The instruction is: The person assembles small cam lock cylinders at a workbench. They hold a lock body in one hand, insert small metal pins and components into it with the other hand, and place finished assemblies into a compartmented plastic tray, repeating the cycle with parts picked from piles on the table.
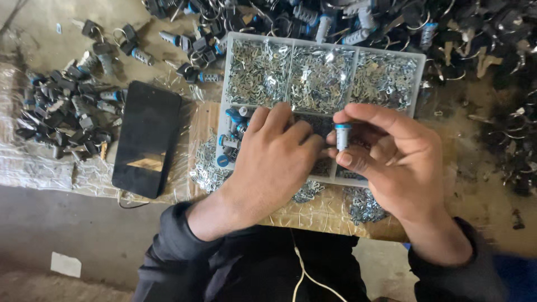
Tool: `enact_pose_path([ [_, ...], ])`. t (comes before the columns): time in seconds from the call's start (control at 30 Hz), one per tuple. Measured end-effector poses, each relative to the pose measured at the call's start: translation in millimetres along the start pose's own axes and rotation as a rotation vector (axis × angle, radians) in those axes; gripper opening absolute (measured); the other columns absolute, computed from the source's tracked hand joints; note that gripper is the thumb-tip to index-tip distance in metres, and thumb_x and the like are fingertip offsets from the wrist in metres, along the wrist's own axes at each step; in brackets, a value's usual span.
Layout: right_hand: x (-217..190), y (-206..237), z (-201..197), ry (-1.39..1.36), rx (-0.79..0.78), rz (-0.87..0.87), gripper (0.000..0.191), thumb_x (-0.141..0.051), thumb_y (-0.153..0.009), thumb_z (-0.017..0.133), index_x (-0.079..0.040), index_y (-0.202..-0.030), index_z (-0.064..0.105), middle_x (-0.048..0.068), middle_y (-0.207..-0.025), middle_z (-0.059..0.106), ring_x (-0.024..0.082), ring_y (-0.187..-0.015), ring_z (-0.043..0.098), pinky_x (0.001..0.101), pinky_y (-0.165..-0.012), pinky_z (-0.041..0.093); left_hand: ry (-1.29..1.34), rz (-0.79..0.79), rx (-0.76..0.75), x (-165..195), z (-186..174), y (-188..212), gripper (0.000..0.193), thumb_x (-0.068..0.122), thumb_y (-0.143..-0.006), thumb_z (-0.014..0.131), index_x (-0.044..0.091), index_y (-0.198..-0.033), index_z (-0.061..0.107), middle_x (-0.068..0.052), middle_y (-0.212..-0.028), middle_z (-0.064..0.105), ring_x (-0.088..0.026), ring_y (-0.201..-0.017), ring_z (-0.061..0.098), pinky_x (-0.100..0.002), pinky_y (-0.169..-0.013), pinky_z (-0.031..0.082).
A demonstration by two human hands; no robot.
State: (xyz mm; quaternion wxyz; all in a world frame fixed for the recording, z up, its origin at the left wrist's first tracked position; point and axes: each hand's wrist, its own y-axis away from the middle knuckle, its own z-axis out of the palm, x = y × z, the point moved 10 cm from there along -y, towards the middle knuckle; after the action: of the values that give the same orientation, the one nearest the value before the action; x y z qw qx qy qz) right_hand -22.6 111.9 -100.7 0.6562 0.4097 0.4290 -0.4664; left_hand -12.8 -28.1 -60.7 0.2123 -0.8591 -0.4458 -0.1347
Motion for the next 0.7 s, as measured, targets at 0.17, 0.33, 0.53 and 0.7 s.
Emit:
enact_pose_path([
  [0.17, -12, 5, 9, 0.212, -0.018, -0.155, 0.033, 0.016, -0.096, 0.071, 0.006, -0.127, 0.063, 0.018, -0.133, 0.063, 0.022, -0.116, 0.071, 0.0319, -0.098, 0.067, 0.177, -0.101, 0.103, -11, -13, 5, 0.014, 0.015, -0.092, 0.078, 0.009, -0.104, 0.073, -0.001, -0.104, 0.068, -0.026, -0.097, 0.055, -0.041, -0.09, 0.045],
  [0.33, -9, 13, 5, 0.212, -0.008, -0.09, 0.034, 0.013, -0.096, 0.072, 0.007, -0.128, 0.063, 0.02, -0.132, 0.066, 0.02, -0.113, 0.072, 0.0286, -0.093, 0.067, 0.124, -0.067, 0.05, -7, -16, 1, 0.018, 0.021, -0.086, 0.079, 0.013, -0.102, 0.075, 0.0, -0.102, 0.067, -0.028, -0.097, 0.054, -0.042, -0.088, 0.043],
  [0.53, -16, 15, 8, 0.317, 0.01, -0.113, 0.041, 0.009, -0.098, 0.07, 0.004, -0.137, 0.059, 0.022, -0.135, 0.066, 0.019, -0.113, 0.073, 0.0268, -0.096, 0.066, 0.056, -0.056, -0.007, -1, -10, -3, 0.02, 0.015, -0.089, 0.078, 0.009, -0.108, 0.076, -0.001, -0.099, 0.067, -0.027, -0.099, 0.057, -0.041, -0.088, 0.045],
  [0.7, -22, 15, 12, 0.336, 0.009, -0.138, 0.037, 0.008, -0.096, 0.071, 0.006, -0.131, 0.06, 0.022, -0.133, 0.064, 0.021, -0.114, 0.072, 0.0277, -0.092, 0.068, 0.378, -0.149, 0.145, -12, -25, 3, 0.015, 0.008, -0.096, 0.081, 0.01, -0.107, 0.072, 0.0, -0.105, 0.073, -0.023, -0.094, 0.063, -0.037, -0.086, 0.05],
])
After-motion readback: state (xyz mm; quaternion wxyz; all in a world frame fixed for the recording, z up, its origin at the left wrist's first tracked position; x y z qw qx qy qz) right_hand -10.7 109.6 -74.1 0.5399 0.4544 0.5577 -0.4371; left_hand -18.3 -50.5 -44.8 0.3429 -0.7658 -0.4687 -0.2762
